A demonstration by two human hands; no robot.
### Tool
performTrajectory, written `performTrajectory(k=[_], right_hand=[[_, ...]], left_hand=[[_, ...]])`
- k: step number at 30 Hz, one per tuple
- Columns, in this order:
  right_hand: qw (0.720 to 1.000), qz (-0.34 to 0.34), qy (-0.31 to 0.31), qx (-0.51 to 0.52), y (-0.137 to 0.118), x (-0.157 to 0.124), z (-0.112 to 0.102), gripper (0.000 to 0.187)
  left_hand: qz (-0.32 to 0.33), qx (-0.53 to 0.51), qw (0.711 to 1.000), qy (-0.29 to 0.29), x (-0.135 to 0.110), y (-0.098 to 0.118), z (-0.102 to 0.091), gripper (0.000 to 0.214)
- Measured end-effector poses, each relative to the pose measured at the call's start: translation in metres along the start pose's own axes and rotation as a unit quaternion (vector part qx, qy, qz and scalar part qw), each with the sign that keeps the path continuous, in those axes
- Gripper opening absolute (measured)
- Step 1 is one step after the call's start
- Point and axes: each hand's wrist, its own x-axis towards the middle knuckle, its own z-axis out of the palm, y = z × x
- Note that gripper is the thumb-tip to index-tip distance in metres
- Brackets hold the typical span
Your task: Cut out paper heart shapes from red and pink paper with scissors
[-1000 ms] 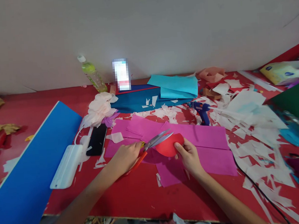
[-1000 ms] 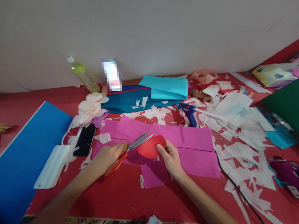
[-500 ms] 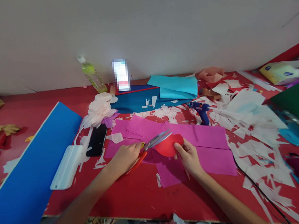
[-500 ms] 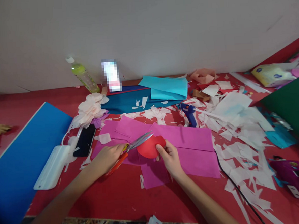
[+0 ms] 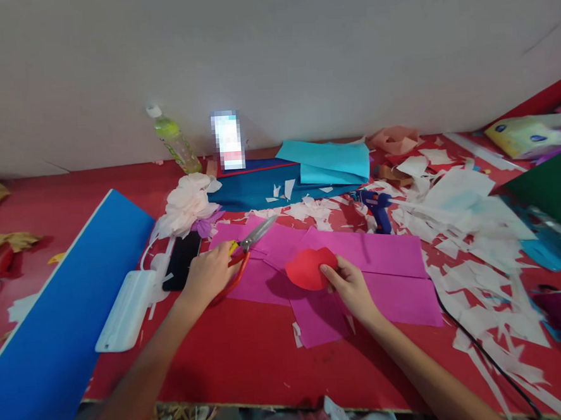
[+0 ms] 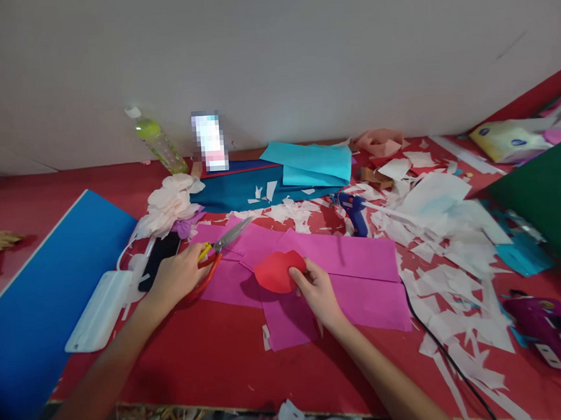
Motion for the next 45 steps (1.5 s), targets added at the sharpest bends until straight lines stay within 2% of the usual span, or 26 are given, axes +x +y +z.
performTrajectory(k=[4, 9, 13, 16, 19, 23, 29, 45], right_hand=[[0.999, -0.020, -0.009, -0.028, 0.000, 0.002, -0.001, 0.030], [0.999, -0.024, -0.007, -0.035, 0.003, 0.003, -0.003, 0.027], [0.999, -0.022, -0.013, -0.044, 0.005, 0.005, -0.004, 0.027], [0.998, -0.027, -0.010, -0.047, 0.005, 0.006, -0.006, 0.027], [0.998, -0.032, 0.007, -0.052, 0.004, 0.007, -0.009, 0.027], [0.997, -0.043, 0.014, -0.065, 0.000, 0.007, -0.013, 0.027], [0.997, -0.046, 0.003, -0.061, -0.008, 0.005, -0.014, 0.028], [0.999, -0.037, 0.008, -0.003, -0.009, 0.000, -0.009, 0.030]], left_hand=[[-0.084, 0.017, 0.996, -0.003, 0.007, -0.013, 0.014, 0.040], [-0.104, 0.011, 0.994, -0.003, 0.003, -0.020, 0.024, 0.038], [-0.033, -0.025, 0.999, -0.031, -0.005, -0.016, 0.019, 0.029], [0.039, -0.046, 0.997, -0.055, -0.012, -0.010, 0.009, 0.035], [0.105, -0.059, 0.990, -0.068, -0.016, -0.004, -0.003, 0.039], [0.161, -0.072, 0.977, -0.124, -0.018, 0.007, -0.017, 0.031], [0.190, -0.074, 0.971, -0.128, -0.016, 0.016, -0.023, 0.029], [0.189, -0.075, 0.970, -0.136, -0.020, 0.021, -0.022, 0.031]])
